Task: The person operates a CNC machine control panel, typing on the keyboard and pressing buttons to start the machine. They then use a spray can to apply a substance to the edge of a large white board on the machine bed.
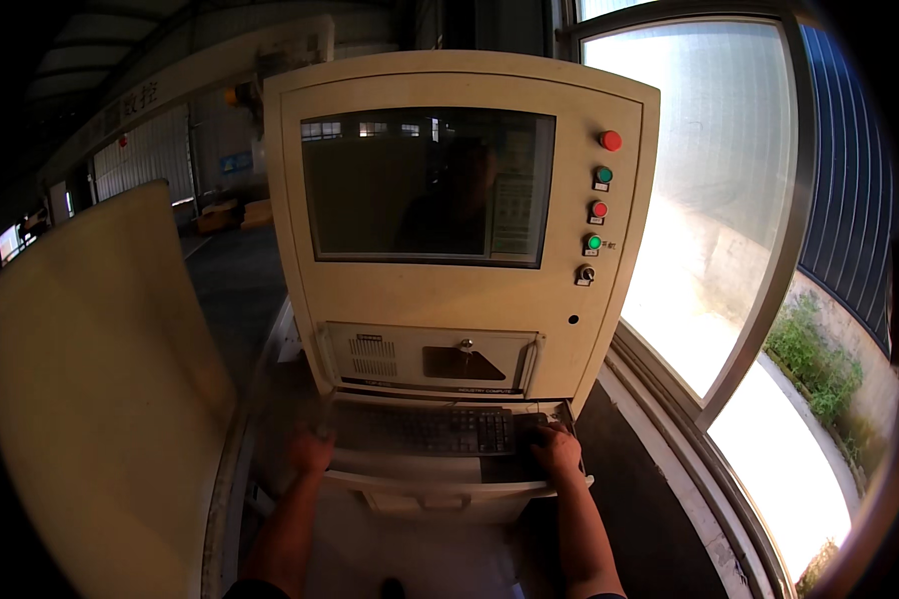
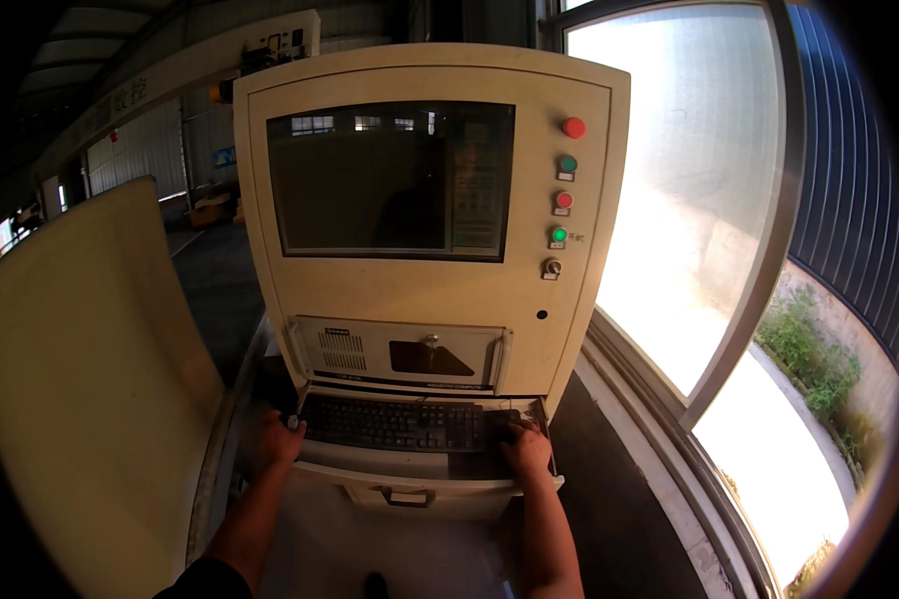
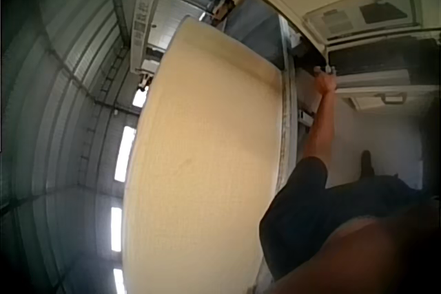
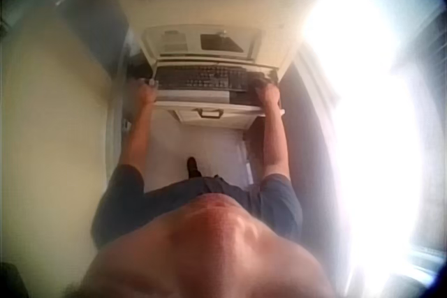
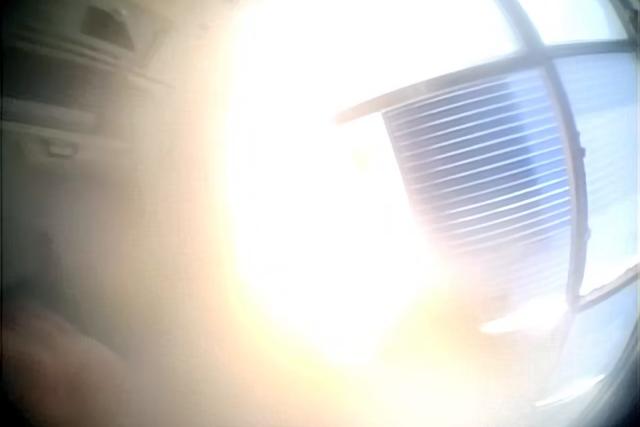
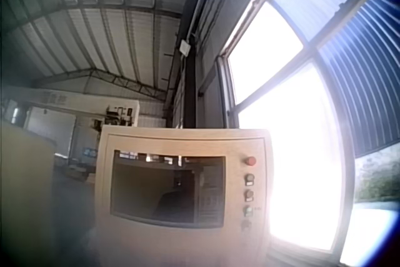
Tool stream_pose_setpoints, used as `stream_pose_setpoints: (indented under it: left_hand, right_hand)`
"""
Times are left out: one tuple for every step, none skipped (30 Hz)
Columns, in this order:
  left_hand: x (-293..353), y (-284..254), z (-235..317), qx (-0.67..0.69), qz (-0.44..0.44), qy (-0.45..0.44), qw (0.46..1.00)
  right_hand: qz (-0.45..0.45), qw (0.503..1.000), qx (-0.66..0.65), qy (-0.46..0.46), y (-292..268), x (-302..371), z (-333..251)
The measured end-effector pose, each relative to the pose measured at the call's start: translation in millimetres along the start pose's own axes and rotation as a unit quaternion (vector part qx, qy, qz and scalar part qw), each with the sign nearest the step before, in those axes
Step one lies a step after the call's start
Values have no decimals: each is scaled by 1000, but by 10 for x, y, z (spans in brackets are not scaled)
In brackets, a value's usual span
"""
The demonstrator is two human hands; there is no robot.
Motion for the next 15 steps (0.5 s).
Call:
stream_pose_setpoints:
  left_hand:
    - [9, -10, 12, 2, 2, 4, 1000]
    - [15, -10, 17, 4, -5, 3, 1000]
    - [16, -10, 24, 7, -12, 3, 1000]
    - [16, -17, 39, 9, -19, 2, 1000]
    - [16, -23, 37, 13, -13, -5, 1000]
    - [17, -27, 31, 16, -7, -12, 1000]
    - [23, -43, 9, 19, 0, -21, 1000]
    - [27, -50, -6, 11, -4, -17, 1000]
    - [31, -61, -26, 2, -9, -14, 1000]
    - [47, -56, -38, -6, -15, -10, 1000]
    - [66, -126, 76, 11, -39, -19, 999]
    - [74, -319, 286, 27, -63, -30, 997]
    - [91, -433, 373, 42, -83, -40, 995]
    - [98, -411, 329, 37, -72, -42, 996]
    - [86, -335, 271, 33, -62, -43, 997]
  right_hand:
    - [1, 1000, 2, 0, -12, 6, -5]
    - [1, 1000, 4, -1, -20, 9, -11]
    - [-4, 1000, 7, -2, -18, 4, -8]
    - [-10, 1000, 11, -3, -18, 0, 2]
    - [-15, 1000, 14, -4, -14, 0, 8]
    - [-13, 1000, 18, -4, -12, 2, 10]
    - [-12, 1000, 22, -5, -15, 3, -10]
    - [-11, 1000, 26, -7, -18, 4, -33]
    - [-15, 1000, 19, -2, -18, 1, -49]
    - [-18, 1000, 14, 4, -32, 8, -55]
    - [-22, 1000, 12, 10, -54, 12, -44]
    - [-30, 999, 15, 13, -104, 31, -65]
    - [-37, 999, 15, 13, -183, 64, -123]
    - [-43, 999, 15, 14, -215, 81, -156]
    - [-38, 999, 16, 11, -171, 63, -134]
Point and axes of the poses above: each hand's wrist, its own x-axis away from the middle knuckle, its own y-axis out of the palm, z = x × y, the point moved 6 cm from there along -x, towards the middle knuckle, and after that the axes turned 12 degrees about y, right-handed, at the moved point
